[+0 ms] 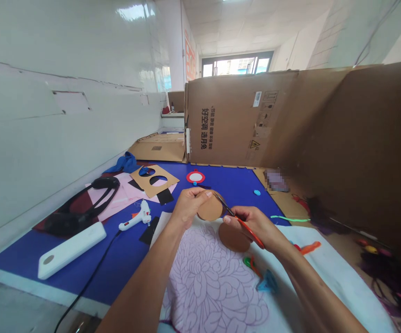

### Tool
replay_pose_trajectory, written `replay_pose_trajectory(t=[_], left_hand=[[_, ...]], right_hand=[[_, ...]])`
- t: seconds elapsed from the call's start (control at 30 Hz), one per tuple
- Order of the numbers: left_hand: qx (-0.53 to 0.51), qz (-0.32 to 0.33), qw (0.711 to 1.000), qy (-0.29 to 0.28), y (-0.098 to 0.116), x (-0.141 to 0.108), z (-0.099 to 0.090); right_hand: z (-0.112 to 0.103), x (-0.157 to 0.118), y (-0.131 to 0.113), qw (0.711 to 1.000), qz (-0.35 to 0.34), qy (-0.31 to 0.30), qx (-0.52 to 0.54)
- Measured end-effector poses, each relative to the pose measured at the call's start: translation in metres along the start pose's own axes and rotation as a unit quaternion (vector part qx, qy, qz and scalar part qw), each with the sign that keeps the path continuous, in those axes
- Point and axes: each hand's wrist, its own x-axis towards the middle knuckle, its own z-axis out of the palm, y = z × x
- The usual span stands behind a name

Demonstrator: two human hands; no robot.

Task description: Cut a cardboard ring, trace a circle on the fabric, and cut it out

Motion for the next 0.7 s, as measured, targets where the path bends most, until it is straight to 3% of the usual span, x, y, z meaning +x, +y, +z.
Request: replay_pose_trajectory(t=[0.7], left_hand=[[-0.031, 0.001, 0.999, 0.019, 0.0034, -0.0023, 0.0052]], right_hand=[[0.0009, -0.0020, -0.0001, 0.999, -0.001, -0.028, 0.042]])
